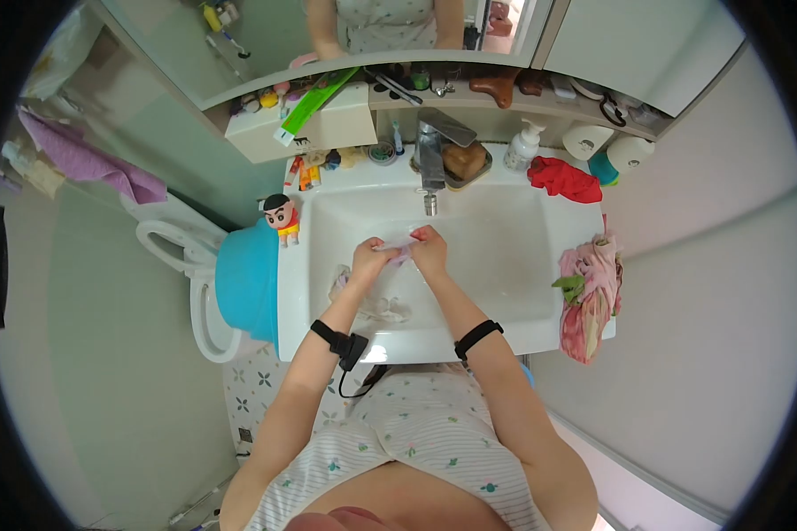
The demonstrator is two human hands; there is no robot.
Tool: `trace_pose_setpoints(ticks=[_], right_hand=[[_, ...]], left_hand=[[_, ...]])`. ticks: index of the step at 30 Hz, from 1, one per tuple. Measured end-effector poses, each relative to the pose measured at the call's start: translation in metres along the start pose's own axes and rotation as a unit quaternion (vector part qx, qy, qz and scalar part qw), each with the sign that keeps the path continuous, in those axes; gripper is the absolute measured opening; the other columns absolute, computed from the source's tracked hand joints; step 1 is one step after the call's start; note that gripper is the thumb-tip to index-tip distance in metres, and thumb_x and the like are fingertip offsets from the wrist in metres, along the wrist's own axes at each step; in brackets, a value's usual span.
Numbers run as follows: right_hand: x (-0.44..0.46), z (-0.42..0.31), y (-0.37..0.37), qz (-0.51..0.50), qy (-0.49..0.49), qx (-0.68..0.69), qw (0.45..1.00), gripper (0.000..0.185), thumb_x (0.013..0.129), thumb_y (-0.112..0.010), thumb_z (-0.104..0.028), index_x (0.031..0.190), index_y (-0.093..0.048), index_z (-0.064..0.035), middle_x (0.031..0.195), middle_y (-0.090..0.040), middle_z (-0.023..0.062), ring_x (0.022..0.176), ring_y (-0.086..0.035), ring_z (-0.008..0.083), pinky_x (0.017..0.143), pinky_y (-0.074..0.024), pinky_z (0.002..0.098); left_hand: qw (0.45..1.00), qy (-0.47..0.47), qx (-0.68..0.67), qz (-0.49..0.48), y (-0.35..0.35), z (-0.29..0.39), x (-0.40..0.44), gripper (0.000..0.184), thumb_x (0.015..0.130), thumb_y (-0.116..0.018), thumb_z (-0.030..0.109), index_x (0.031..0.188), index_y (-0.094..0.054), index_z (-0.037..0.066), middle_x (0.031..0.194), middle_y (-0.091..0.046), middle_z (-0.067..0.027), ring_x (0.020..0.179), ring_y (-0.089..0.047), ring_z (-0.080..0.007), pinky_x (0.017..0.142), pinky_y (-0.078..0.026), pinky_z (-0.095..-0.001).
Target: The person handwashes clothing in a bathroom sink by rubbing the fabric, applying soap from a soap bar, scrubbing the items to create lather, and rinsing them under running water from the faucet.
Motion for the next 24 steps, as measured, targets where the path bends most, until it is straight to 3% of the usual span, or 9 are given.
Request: trace_pose_setpoints(ticks=[4,6,8,11,13,17,20,22,24], right_hand=[[-0.016,-0.017,-0.015,-0.083,-0.169,0.2,0.962,0.027,0.067,-0.063,0.001,0.092,-0.054,-0.0012,0.081,-0.058,0.0062,0.073,-0.058,0.0167,0.066,-0.048,0.0297],[-0.017,-0.014,-0.018,-0.116,-0.218,0.297,0.922,0.021,0.068,-0.064,-0.001,0.085,-0.053,-0.0025,0.076,-0.057,0.0043,0.069,-0.057,0.0157,0.062,-0.0463,0.0283],[-0.016,-0.007,-0.023,-0.147,-0.264,0.39,0.87,0.017,0.068,-0.065,-0.002,0.079,-0.052,-0.0038,0.072,-0.056,0.0023,0.065,-0.056,0.0147,0.059,-0.0446,0.027],[-0.008,0.01,-0.024,-0.13,-0.233,0.338,0.902,0.023,0.067,-0.069,-0.009,0.076,-0.048,-0.0049,0.068,-0.055,0.0027,0.062,-0.055,0.015,0.055,-0.0431,0.0279],[-0.003,0.0,-0.012,-0.013,-0.014,-0.034,0.999,0.027,0.067,-0.071,-0.015,0.075,-0.047,-0.0056,0.066,-0.053,0.0036,0.061,-0.054,0.016,0.053,-0.0427,0.0293],[-0.009,-0.019,0.002,-0.034,-0.013,-0.06,0.998,0.026,0.07,-0.069,-0.02,0.074,-0.048,-0.0056,0.064,-0.052,0.0043,0.059,-0.053,0.0169,0.052,-0.0425,0.029],[-0.014,-0.009,-0.005,-0.075,-0.174,0.092,0.977,0.02,0.078,-0.062,-0.021,0.088,-0.052,-0.0068,0.076,-0.057,0.0031,0.068,-0.054,0.0124,0.057,-0.0425,0.0287],[-0.018,0.011,-0.017,-0.127,-0.322,0.272,0.898,0.017,0.082,-0.056,-0.022,0.092,-0.053,-0.0078,0.081,-0.059,0.0033,0.074,-0.055,0.0154,0.065,-0.0441,0.034],[-0.015,0.015,-0.019,-0.127,-0.361,0.344,0.858,0.014,0.082,-0.055,-0.019,0.092,-0.053,-0.0086,0.085,-0.059,0.0042,0.077,-0.056,0.017,0.068,-0.044,0.0364]], left_hand=[[0.977,0.01,0.199,0.072,0.021,0.012,0.006,0.028,0.064,-0.067,0.015,0.087,-0.058,0.0,0.064,-0.059,-0.0099,0.059,-0.056,-0.0175,0.053,-0.043,-0.0276],[0.994,0.042,-0.069,0.07,0.025,-0.002,0.013,0.025,0.063,-0.067,0.009,0.086,-0.06,0.0,0.066,-0.061,-0.0105,0.061,-0.057,-0.0166,0.056,-0.044,-0.0268],[0.992,0.04,-0.107,0.051,0.024,-0.007,0.018,0.025,0.064,-0.065,0.005,0.088,-0.06,0.0,0.068,-0.061,-0.0102,0.06,-0.056,-0.0167,0.054,-0.044,-0.027],[0.989,0.041,-0.142,-0.013,0.001,-0.026,0.031,0.024,0.067,-0.063,0.0,0.09,-0.058,0.002,0.071,-0.06,-0.0067,0.059,-0.053,-0.0134,0.05,-0.04,-0.026],[0.988,0.046,-0.139,-0.052,-0.006,-0.023,0.028,0.023,0.069,-0.062,-0.002,0.091,-0.056,0.004,0.073,-0.058,-0.0035,0.058,-0.051,-0.0101,0.046,-0.037,-0.0247],[0.93,0.161,-0.325,-0.063,-0.005,-0.015,0.014,0.015,0.075,-0.059,0.001,0.089,-0.056,0.005,0.07,-0.057,-0.0022,0.056,-0.051,-0.0105,0.048,-0.039,-0.0241],[0.876,0.217,-0.413,-0.122,-0.008,-0.026,0.02,0.008,0.08,-0.057,0.01,0.087,-0.056,0.007,0.071,-0.057,-0.0013,0.057,-0.052,-0.0109,0.05,-0.041,-0.0244],[0.84,0.23,-0.464,-0.16,-0.013,-0.024,0.019,0.008,0.082,-0.056,0.015,0.087,-0.055,0.008,0.072,-0.057,-0.0009,0.058,-0.053,-0.0109,0.05,-0.041,-0.0248],[0.877,0.244,-0.391,-0.134,-0.016,-0.017,0.018,0.013,0.085,-0.055,0.023,0.089,-0.055,0.01,0.077,-0.057,-0.0007,0.059,-0.053,-0.0105,0.046,-0.041,-0.0261]])
Point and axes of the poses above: each hand's wrist, its own x-axis towards the middle knuckle, its own y-axis out of the back of the hand, z = x × y, the point moved 4 cm from there along x, towards the middle knuckle
